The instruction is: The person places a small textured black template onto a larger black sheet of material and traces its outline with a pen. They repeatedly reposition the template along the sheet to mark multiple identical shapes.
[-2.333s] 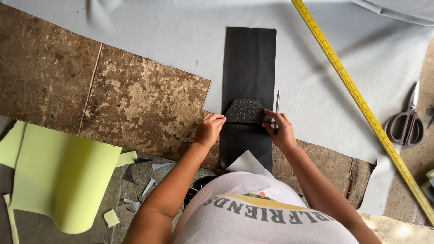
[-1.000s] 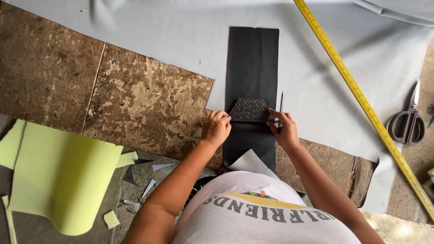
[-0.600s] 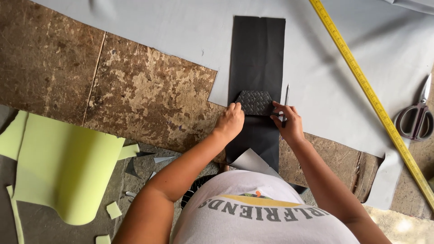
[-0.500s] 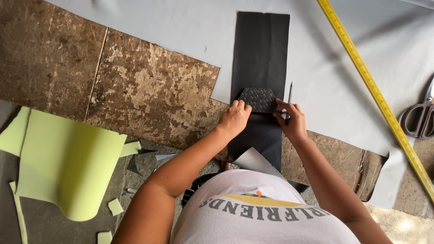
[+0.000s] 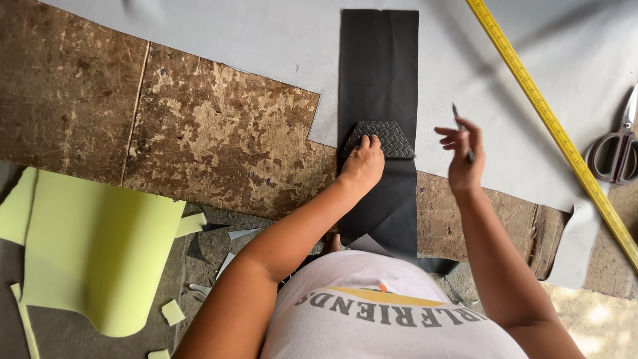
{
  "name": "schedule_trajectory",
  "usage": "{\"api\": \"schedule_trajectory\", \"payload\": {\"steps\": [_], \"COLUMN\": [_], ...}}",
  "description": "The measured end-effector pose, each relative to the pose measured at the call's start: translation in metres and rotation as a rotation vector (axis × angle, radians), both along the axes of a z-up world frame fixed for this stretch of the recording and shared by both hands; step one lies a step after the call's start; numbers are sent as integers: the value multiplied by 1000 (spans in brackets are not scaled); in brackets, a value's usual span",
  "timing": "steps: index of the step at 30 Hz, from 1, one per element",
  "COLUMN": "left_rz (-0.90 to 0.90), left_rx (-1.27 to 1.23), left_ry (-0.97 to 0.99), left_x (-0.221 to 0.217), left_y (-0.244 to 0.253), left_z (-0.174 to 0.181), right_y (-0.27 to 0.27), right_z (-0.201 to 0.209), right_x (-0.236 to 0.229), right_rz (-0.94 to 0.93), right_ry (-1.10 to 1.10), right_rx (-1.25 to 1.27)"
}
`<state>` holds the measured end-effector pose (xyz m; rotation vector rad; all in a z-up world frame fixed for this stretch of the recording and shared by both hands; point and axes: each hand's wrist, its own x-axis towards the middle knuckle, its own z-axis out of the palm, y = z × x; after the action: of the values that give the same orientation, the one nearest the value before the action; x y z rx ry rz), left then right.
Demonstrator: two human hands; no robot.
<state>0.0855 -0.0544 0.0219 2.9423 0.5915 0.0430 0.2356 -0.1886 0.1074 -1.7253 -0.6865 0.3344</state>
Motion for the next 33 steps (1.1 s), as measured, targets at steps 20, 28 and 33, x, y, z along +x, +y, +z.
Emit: {"api": "schedule_trajectory", "payload": {"steps": [20, 28, 33], "left_rz": [128, 144, 100], "left_rx": [67, 70, 21], "left_ry": [-310, -265, -133], "left_x": [2, -3, -3], "left_y": [-39, -38, -38], "left_z": [-30, -8, -9], "right_y": [133, 150, 113], "right_z": [7, -27, -20], "right_x": [-53, -1, 49], "right_rz": [618, 591, 354], "right_ry": [-81, -317, -507], "right_rx": [-500, -480, -328]}}
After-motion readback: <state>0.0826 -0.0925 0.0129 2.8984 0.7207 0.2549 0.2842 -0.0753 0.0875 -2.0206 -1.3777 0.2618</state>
